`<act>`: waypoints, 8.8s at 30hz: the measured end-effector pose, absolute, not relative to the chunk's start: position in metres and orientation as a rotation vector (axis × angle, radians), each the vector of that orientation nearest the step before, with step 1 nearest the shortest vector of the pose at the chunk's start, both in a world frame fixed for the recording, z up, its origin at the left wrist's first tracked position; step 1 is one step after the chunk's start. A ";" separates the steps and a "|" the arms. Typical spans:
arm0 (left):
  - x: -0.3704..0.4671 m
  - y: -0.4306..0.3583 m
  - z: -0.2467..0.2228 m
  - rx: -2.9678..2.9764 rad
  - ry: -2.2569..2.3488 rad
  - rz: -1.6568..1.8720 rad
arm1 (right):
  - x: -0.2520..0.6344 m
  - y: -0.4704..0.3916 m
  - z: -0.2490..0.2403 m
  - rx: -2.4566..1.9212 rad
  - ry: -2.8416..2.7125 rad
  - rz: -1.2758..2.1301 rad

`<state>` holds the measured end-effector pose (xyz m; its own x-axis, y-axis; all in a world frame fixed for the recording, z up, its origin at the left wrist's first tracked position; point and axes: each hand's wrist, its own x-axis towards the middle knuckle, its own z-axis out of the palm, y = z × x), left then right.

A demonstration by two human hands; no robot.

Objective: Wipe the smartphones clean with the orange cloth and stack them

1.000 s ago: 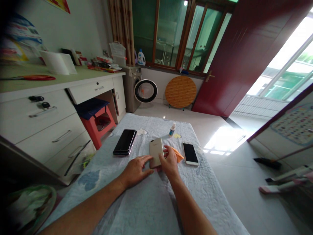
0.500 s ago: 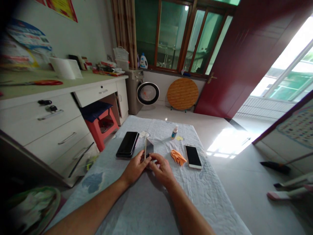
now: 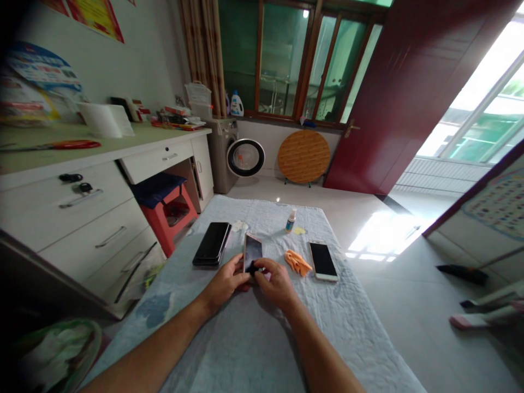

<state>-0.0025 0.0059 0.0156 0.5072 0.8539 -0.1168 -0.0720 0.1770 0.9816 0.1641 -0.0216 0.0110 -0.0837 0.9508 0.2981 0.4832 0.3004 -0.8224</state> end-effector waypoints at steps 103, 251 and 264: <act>-0.004 0.011 -0.019 2.549 1.174 0.782 | 0.239 -0.012 0.007 -2.065 -1.850 -0.024; -0.020 0.019 0.016 2.645 1.236 0.766 | 0.220 -0.010 0.000 -1.820 -1.900 0.155; -0.005 0.009 0.009 2.503 1.180 0.525 | 0.203 -0.005 0.003 -1.702 -1.857 0.171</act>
